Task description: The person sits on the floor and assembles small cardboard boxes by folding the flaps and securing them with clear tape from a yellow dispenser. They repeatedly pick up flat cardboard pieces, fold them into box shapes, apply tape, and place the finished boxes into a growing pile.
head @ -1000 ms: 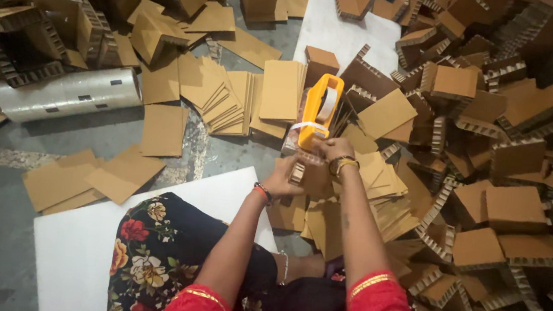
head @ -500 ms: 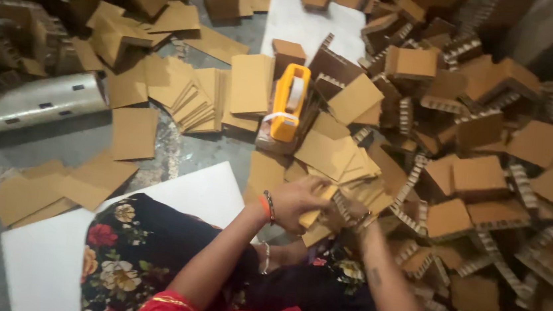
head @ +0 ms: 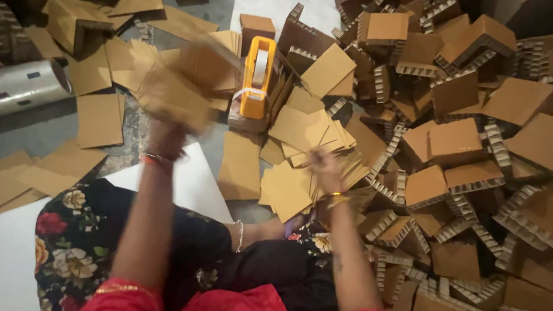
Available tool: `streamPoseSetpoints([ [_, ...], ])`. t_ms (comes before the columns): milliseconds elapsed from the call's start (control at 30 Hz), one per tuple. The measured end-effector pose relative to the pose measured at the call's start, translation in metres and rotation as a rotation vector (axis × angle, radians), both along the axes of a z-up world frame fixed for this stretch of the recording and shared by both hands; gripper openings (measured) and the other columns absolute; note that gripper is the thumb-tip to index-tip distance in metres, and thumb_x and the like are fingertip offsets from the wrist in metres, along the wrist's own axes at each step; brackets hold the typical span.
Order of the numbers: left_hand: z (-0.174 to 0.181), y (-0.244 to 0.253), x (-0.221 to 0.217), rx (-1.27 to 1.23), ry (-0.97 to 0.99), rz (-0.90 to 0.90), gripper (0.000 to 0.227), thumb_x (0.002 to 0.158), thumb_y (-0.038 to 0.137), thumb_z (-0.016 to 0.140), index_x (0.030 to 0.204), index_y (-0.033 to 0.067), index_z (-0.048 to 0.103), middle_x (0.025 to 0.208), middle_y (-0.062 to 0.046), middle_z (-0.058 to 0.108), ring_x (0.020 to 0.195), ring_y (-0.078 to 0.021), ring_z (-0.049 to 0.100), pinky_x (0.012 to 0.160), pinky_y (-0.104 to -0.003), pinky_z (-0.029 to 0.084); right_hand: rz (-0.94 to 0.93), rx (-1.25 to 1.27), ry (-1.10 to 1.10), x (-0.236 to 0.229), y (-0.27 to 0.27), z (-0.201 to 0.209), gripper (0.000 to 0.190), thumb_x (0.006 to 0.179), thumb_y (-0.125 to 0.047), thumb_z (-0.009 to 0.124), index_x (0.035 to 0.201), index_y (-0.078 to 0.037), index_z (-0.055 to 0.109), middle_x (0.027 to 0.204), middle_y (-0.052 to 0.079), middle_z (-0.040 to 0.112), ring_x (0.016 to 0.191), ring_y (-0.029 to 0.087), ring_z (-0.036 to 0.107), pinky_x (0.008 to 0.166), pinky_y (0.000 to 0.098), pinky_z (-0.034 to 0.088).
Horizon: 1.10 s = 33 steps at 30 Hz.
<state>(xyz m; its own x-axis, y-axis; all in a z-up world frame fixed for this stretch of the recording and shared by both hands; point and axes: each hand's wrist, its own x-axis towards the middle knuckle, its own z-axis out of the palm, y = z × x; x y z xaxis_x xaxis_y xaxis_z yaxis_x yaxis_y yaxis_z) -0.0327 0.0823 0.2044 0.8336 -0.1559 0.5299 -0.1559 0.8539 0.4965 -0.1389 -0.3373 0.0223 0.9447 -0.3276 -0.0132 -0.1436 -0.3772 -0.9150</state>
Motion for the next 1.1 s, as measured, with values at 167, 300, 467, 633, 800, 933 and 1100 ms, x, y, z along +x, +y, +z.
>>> streamPoseSetpoints([
  [167, -0.086, 0.067, 0.063, -0.609, 0.833, 0.384, 0.051, 0.091, 0.048, 0.064, 0.118, 0.0045, 0.066, 0.103, -0.014, 0.073, 0.1, -0.0272, 0.071, 0.097, -0.04, 0.056, -0.39, -0.931, 0.116, -0.045, -0.109, 0.059, 0.032, 0.087, -0.038, 0.074, 0.113, -0.019, 0.077, 0.115, 0.019, 0.069, 0.116, 0.044, 0.057, 0.099, 0.0578, 0.037],
  [300, -0.196, 0.003, 0.088, 0.058, 0.871, 0.293, 0.042, 0.092, 0.052, 0.058, 0.08, 0.0119, 0.057, 0.063, -0.005, 0.059, 0.054, -0.0195, 0.057, 0.043, -0.032, 0.044, -0.346, -0.789, 0.264, -0.044, -0.116, 0.048, 0.05, 0.089, -0.045, 0.069, 0.13, -0.017, 0.068, 0.12, 0.024, 0.068, 0.11, 0.046, 0.061, 0.103, 0.0567, 0.041],
  [467, -0.269, -0.07, 0.073, 1.041, 0.394, 0.617, 0.025, 0.092, 0.033, 0.079, 0.098, 0.0109, 0.071, 0.082, -0.003, 0.069, 0.067, -0.0139, 0.065, 0.06, -0.032, 0.053, -0.469, -1.003, -0.329, -0.057, -0.042, 0.128, 0.023, 0.097, -0.014, 0.069, 0.117, -0.016, 0.08, 0.124, 0.021, 0.073, 0.097, 0.035, 0.064, 0.084, 0.0466, 0.051],
  [633, -0.288, -0.089, 0.071, 1.368, 0.514, 0.24, 0.033, 0.09, 0.042, 0.068, 0.107, 0.0133, 0.073, 0.089, -0.008, 0.075, 0.076, -0.0201, 0.07, 0.069, -0.035, 0.057, 0.18, -0.779, -0.566, -0.026, 0.095, 0.121, 0.018, 0.076, -0.006, 0.071, 0.092, -0.009, 0.077, 0.101, 0.01, 0.074, 0.094, 0.031, 0.067, 0.086, 0.0441, 0.052],
  [800, -0.259, -0.091, 0.061, 1.164, 1.096, -0.39, 0.054, 0.096, 0.066, 0.053, 0.118, 0.0176, 0.062, 0.104, -0.01, 0.068, 0.079, -0.0267, 0.066, 0.07, -0.046, 0.056, 0.914, -0.947, -0.507, -0.007, 0.142, 0.101, 0.023, 0.054, -0.011, 0.066, 0.073, -0.021, 0.076, 0.11, 0.005, 0.076, 0.103, 0.032, 0.067, 0.091, 0.0488, 0.051],
  [933, -0.281, -0.094, 0.061, 1.494, 0.544, -0.117, 0.045, 0.094, 0.048, 0.071, 0.117, 0.0098, 0.073, 0.109, -0.016, 0.077, 0.089, -0.0244, 0.072, 0.08, -0.04, 0.06, 0.716, -0.694, 0.11, -0.002, 0.131, 0.109, 0.015, 0.081, -0.014, 0.065, 0.075, -0.02, 0.077, 0.11, -0.007, 0.08, 0.107, 0.019, 0.071, 0.093, 0.0364, 0.056],
  [1100, -0.302, -0.096, 0.068, 1.744, 0.157, 0.402, 0.028, 0.092, 0.018, 0.065, 0.12, 0.0147, 0.069, 0.118, -0.02, 0.069, 0.108, -0.04, 0.067, 0.092, -0.048, 0.054, 0.324, -1.049, -0.09, 0.037, 0.137, 0.077, 0.05, 0.079, -0.049, 0.074, 0.111, -0.012, 0.071, 0.106, 0.013, 0.072, 0.099, 0.033, 0.066, 0.086, 0.0426, 0.054],
])
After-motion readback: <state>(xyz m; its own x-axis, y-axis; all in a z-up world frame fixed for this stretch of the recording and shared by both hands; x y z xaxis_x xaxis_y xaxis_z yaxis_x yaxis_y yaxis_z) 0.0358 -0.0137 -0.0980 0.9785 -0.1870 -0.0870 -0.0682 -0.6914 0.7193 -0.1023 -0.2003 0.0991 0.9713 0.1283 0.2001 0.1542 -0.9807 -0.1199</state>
